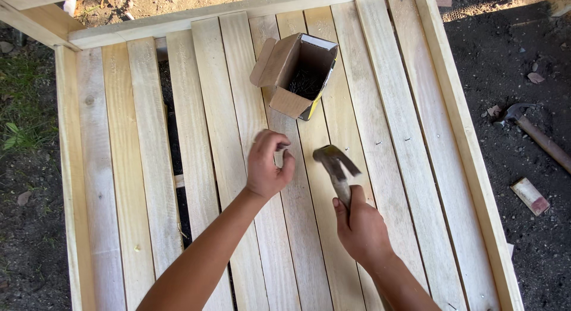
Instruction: The person takes nails from a cardboard nail box and hammers them into the wooden slats of an outdoor frame structure, placing each nail on a slat and driving it in with a claw hammer, repeating this across different slats.
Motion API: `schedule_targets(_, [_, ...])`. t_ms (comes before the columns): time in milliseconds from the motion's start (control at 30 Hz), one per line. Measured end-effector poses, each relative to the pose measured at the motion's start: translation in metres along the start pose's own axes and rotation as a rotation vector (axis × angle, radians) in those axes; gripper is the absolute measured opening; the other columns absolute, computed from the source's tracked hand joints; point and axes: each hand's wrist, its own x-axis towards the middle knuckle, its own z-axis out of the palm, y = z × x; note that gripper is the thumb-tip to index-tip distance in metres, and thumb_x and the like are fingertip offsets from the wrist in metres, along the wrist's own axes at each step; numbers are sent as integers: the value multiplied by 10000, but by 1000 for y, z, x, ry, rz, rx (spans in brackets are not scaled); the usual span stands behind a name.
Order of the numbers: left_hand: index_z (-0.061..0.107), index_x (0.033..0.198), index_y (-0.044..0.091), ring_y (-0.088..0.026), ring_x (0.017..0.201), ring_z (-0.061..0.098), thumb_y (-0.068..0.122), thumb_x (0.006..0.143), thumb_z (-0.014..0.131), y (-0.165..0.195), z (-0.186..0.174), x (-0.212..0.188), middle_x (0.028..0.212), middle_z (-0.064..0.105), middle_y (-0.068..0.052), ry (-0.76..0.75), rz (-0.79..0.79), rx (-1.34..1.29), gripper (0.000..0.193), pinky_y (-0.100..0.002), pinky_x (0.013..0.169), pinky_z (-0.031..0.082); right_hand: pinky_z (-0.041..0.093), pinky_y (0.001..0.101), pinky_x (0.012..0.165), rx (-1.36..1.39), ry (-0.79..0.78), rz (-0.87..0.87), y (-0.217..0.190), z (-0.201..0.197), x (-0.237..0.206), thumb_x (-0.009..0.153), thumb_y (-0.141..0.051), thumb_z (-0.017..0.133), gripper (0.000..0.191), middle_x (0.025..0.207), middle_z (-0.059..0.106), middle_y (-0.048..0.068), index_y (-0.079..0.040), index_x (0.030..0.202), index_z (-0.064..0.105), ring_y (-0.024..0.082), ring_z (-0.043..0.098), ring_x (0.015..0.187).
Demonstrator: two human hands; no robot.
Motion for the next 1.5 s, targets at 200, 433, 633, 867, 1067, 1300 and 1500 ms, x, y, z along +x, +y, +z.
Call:
schedule_targets(200, [546, 1038, 2, -305, 939, 604, -18, 869, 618, 37, -40, 56, 1035, 596, -153, 156, 252, -28, 185, -408, 816, 524, 501, 567, 534, 61, 52, 39, 7, 5, -5, 983, -305, 546, 355, 649, 673, 259, -33, 1183, 438, 482, 676, 599])
schedule_targets(433, [732, 968, 25, -347, 974, 713, -36, 840, 635, 12, 25, 157, 1017, 745, -175, -380, -48, 319, 172, -429, 828, 558, 476, 573, 570, 136, 89, 5, 8, 20, 45, 1028, -310, 536, 298, 674, 652, 278, -26, 994, 455, 516, 632, 637])
schedule_targets(633, [728, 935, 26, -334, 936, 721, -12, 827, 659, -71, 109, 185, 991, 747, -168, -815, -202, 729, 134, -419, 803, 566, 499, 554, 568, 138, 141, 17, 1, 29, 70, 1034, -324, 516, 292, 692, 675, 247, -44, 974, 455, 469, 669, 626])
schedule_targets(867, [723, 897, 27, -319, 891, 730, 16, 811, 687, -109, 156, 195, 961, 750, -160, -864, -243, 892, 94, -407, 775, 574, 504, 568, 606, 137, 149, 37, 1, 32, 68, 1034, -327, 524, 301, 729, 683, 262, -38, 999, 449, 493, 673, 699])
schedule_targets(1067, [719, 865, 28, -306, 852, 737, 40, 798, 711, -48, 110, 205, 935, 752, -153, -862, -264, 768, 68, -396, 750, 582, 505, 587, 627, 149, 178, 9, 4, 32, 70, 1026, -313, 534, 293, 735, 685, 267, -33, 1009, 449, 512, 666, 712])
schedule_targets(1300, [671, 813, 18, -278, 761, 732, 49, 792, 732, 34, -10, 186, 847, 742, -144, -538, -75, 303, 72, -384, 681, 576, 509, 596, 643, 153, 167, 13, 2, 33, 72, 1025, -324, 536, 304, 754, 690, 275, -34, 1020, 447, 518, 667, 731])
schedule_targets(1500, [528, 1024, 22, -110, 798, 691, 84, 1035, 570, 14, -30, 29, 903, 668, -61, -107, -484, -480, 75, -293, 683, 592, 500, 599, 649, 141, 175, 24, 1, 33, 73, 1029, -333, 544, 314, 761, 683, 291, -34, 1028, 450, 525, 659, 738])
